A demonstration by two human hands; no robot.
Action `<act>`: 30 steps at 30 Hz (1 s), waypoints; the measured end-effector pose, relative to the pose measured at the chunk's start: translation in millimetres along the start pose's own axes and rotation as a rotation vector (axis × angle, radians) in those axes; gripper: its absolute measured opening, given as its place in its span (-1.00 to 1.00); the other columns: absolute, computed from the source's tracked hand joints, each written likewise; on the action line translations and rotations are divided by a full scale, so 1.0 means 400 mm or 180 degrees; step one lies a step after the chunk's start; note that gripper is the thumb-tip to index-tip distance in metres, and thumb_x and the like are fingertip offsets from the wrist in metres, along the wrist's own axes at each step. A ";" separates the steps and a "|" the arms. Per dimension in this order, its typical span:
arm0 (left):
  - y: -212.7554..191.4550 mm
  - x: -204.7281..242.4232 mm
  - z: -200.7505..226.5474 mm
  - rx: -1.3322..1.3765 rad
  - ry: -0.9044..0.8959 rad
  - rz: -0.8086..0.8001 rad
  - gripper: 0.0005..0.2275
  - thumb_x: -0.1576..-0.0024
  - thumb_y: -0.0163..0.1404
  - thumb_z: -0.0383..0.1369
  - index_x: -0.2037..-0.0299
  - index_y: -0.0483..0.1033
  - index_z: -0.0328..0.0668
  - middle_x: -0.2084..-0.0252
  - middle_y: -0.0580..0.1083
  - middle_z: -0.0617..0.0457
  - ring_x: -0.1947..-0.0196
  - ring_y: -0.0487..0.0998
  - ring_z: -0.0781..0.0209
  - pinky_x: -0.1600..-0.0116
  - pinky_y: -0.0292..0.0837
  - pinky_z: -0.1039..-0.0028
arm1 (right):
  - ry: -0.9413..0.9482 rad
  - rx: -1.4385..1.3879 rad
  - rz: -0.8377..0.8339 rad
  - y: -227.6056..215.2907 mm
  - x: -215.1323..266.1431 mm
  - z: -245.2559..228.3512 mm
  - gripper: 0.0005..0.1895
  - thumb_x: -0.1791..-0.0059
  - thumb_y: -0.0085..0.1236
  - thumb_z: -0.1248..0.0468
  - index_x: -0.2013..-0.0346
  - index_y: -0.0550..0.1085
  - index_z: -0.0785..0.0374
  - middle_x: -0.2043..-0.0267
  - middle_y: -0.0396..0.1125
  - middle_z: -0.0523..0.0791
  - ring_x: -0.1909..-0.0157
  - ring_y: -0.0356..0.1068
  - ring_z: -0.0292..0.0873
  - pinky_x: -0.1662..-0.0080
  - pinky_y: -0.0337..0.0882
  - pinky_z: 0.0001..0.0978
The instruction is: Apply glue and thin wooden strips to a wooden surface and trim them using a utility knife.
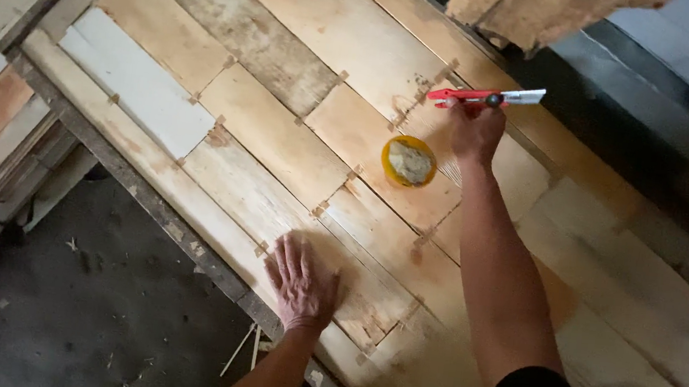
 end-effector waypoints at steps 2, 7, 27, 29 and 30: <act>-0.002 -0.001 0.002 -0.0045 0.0052 0.0014 -0.21 -0.14 -0.15 0.17 -0.45 -0.01 -0.20 -0.55 -0.07 -0.30 -0.57 -0.22 -0.25 -0.52 -0.42 -0.15 | -0.0704 0.1967 -0.0021 0.051 0.018 -0.089 -0.84 0.02 0.35 0.26 0.27 0.61 0.31 0.38 0.54 -0.09 0.36 0.52 -0.19 0.23 0.48 -0.29; 0.012 -0.011 -0.006 -0.0070 0.0161 0.0089 -0.20 -0.16 -0.16 0.17 -0.46 -0.03 -0.27 -0.52 -0.10 -0.36 -0.54 -0.22 -0.27 -0.49 -0.45 -0.16 | -0.0877 0.2042 -0.0146 0.113 0.013 -0.101 -0.82 0.03 0.33 0.26 0.23 0.62 0.32 0.34 0.54 -0.05 0.31 0.55 -0.12 0.20 0.50 -0.24; -0.016 -0.012 -0.005 0.0193 0.0087 0.0021 -0.19 -0.12 -0.12 0.15 -0.46 -0.02 -0.25 -0.54 -0.11 -0.28 -0.56 -0.27 -0.22 -0.50 -0.49 -0.13 | -0.1537 0.2873 0.0196 0.058 -0.026 -0.003 -0.71 0.10 0.40 0.18 0.32 0.56 0.36 0.29 0.49 0.08 0.24 0.51 0.13 0.17 0.48 -0.09; -0.011 -0.011 -0.007 0.0149 0.0065 -0.0064 -0.19 -0.14 -0.15 0.17 -0.46 -0.01 -0.26 -0.54 -0.13 -0.28 -0.55 -0.29 -0.22 -0.49 -0.50 -0.13 | -0.0934 0.2787 0.0205 0.037 -0.021 0.001 -0.68 0.04 0.35 0.13 0.41 0.52 0.36 0.42 0.49 0.03 0.30 0.53 0.03 0.16 0.48 -0.13; -0.020 -0.016 -0.006 0.0164 0.0031 -0.0062 -0.19 -0.14 -0.15 0.17 -0.46 -0.01 -0.26 -0.54 -0.13 -0.28 -0.55 -0.29 -0.22 -0.49 -0.50 -0.13 | -0.0942 0.2796 0.0168 0.031 -0.019 -0.004 -0.68 0.04 0.35 0.13 0.41 0.52 0.36 0.42 0.49 0.03 0.30 0.53 0.03 0.16 0.48 -0.13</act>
Point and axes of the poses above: each hand's wrist, its own x-axis away from the middle knuckle, its own y-axis out of the palm, z = x × y, the point moved 5 cm from there along -x, towards the middle knuckle
